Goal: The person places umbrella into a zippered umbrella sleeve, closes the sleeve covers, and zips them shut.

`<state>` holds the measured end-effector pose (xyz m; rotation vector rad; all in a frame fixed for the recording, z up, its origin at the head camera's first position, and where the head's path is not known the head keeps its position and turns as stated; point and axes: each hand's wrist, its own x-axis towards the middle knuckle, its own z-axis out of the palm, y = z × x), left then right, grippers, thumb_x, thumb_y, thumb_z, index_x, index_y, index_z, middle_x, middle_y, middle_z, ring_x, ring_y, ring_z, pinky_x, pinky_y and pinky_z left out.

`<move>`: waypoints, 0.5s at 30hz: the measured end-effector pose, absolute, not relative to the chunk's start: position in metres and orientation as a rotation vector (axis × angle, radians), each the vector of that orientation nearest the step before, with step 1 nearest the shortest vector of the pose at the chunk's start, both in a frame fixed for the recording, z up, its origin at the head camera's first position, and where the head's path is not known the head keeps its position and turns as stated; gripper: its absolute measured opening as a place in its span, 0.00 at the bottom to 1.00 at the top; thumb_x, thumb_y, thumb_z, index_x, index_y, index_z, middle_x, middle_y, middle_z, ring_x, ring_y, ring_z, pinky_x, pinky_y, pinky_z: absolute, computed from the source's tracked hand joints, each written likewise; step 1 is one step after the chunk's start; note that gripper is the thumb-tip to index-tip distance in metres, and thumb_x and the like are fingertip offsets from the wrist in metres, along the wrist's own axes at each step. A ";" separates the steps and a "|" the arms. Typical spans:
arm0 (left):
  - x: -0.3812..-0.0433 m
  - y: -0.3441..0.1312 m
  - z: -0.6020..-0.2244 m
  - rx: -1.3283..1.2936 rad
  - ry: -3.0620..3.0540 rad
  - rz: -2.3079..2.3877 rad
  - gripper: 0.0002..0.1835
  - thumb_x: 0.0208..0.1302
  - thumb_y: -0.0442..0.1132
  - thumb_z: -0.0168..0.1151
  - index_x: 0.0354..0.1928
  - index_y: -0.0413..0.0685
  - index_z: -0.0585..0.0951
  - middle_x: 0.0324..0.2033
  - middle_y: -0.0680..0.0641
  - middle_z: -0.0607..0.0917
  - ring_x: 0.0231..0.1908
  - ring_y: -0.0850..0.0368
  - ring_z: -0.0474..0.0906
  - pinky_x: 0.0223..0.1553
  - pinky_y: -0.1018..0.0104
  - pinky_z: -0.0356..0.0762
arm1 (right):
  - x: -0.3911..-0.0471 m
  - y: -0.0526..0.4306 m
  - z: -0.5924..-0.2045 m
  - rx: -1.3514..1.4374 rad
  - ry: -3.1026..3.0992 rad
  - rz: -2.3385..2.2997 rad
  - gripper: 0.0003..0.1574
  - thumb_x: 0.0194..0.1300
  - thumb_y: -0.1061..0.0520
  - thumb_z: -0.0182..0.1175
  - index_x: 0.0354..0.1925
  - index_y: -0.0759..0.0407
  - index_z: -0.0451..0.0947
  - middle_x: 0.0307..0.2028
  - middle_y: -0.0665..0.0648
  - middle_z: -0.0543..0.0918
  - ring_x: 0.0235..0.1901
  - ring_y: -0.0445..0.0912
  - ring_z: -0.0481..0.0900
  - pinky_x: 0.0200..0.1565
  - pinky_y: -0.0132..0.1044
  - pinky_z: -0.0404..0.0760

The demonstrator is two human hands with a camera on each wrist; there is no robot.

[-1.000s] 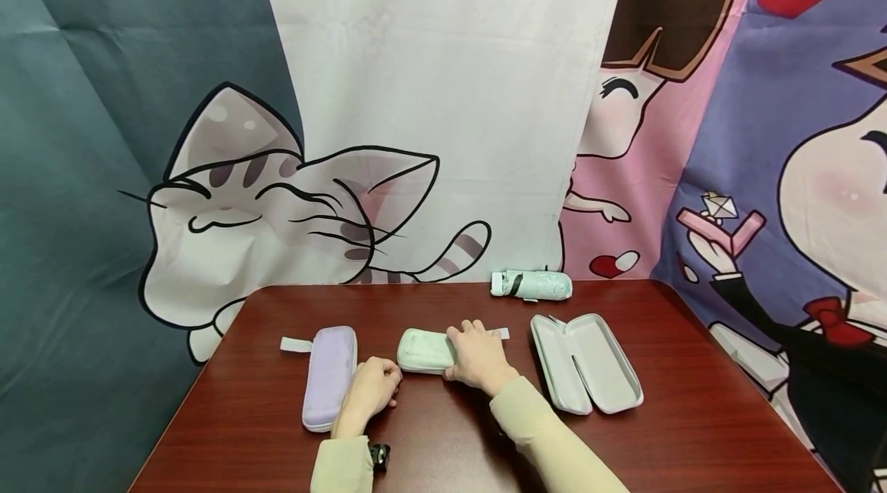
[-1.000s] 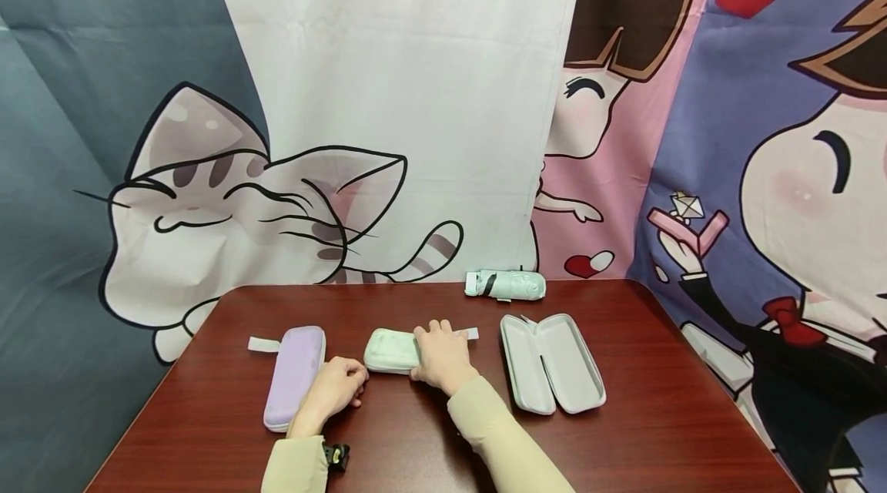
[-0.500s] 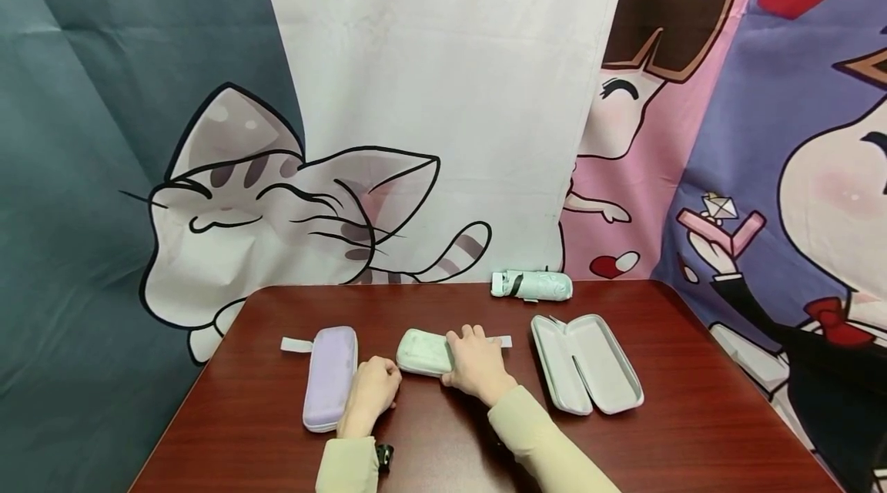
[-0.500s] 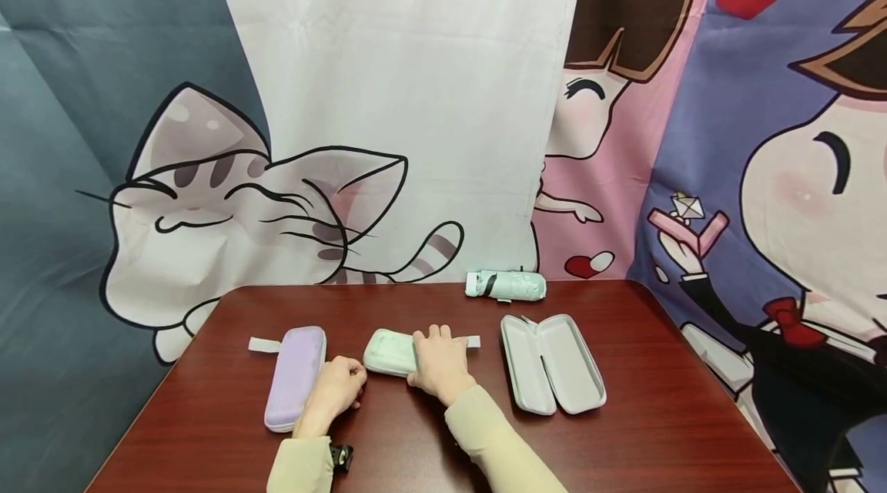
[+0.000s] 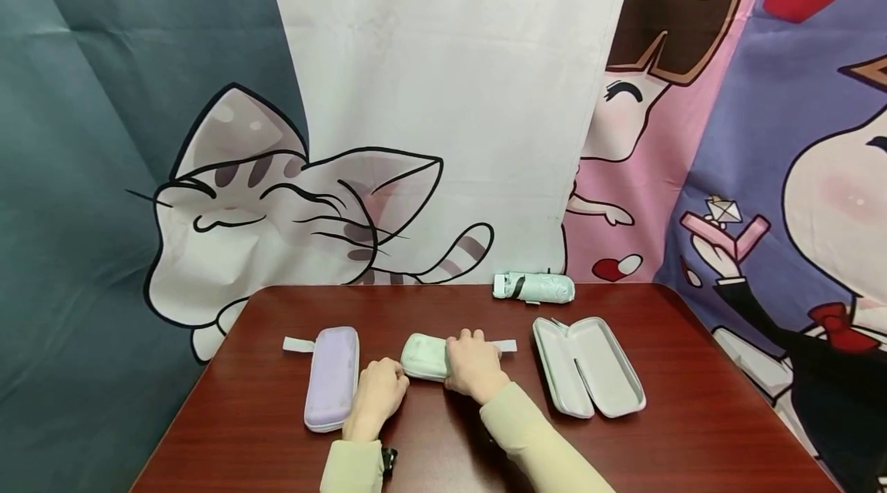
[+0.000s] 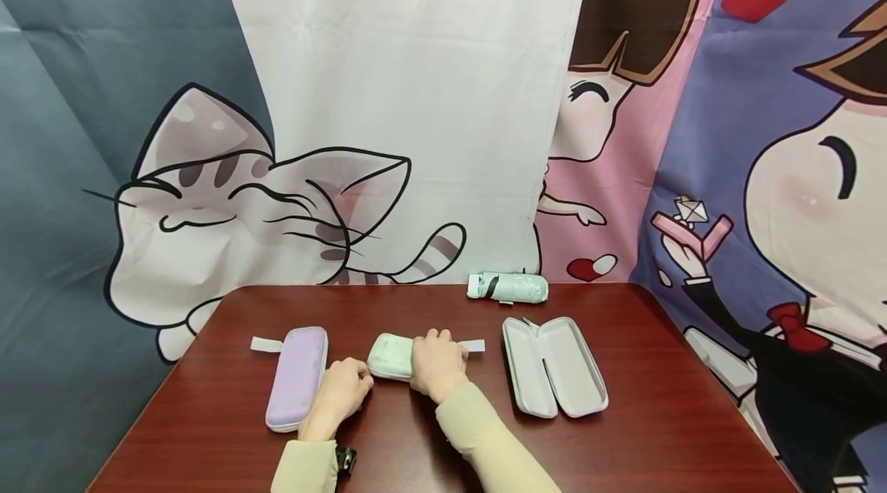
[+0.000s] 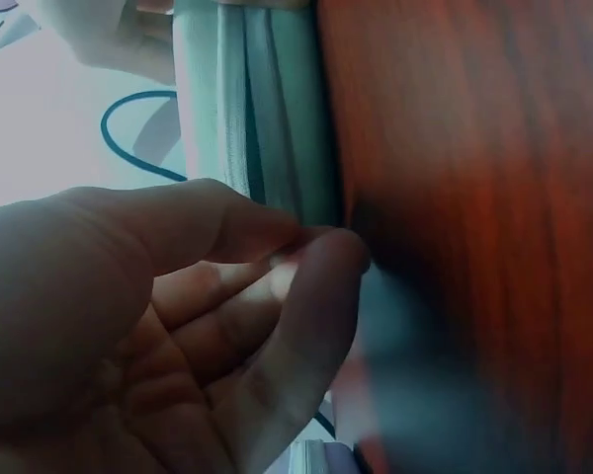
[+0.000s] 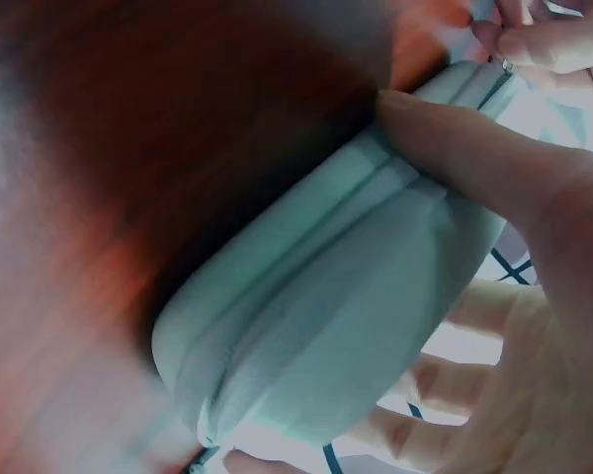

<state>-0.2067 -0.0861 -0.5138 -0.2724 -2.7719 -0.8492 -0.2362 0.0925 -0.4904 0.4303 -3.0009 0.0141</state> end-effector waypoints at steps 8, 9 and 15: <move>-0.206 -0.087 -0.512 -0.146 -2.804 -1.093 0.11 0.54 0.30 0.58 0.17 0.49 0.80 0.07 0.58 0.74 0.09 0.65 0.71 0.21 0.64 0.71 | -0.238 0.097 -0.490 0.491 -3.004 -0.024 0.37 0.38 0.40 0.78 0.43 0.57 0.78 0.37 0.58 0.75 0.41 0.55 0.73 0.23 0.54 0.76; -0.206 -0.087 -0.512 -0.122 -2.807 -1.123 0.11 0.54 0.30 0.57 0.17 0.49 0.81 0.06 0.58 0.74 0.09 0.65 0.72 0.21 0.64 0.71 | -0.239 0.099 -0.490 0.517 -3.006 -0.026 0.38 0.38 0.39 0.78 0.44 0.57 0.78 0.38 0.58 0.75 0.42 0.55 0.73 0.24 0.53 0.77; -0.207 -0.087 -0.515 -0.043 -2.789 -1.195 0.12 0.56 0.30 0.56 0.18 0.46 0.81 0.08 0.57 0.74 0.09 0.63 0.75 0.20 0.66 0.73 | -0.243 0.110 -0.486 0.653 -3.045 -0.022 0.41 0.39 0.40 0.78 0.50 0.55 0.77 0.42 0.58 0.76 0.45 0.54 0.73 0.32 0.50 0.79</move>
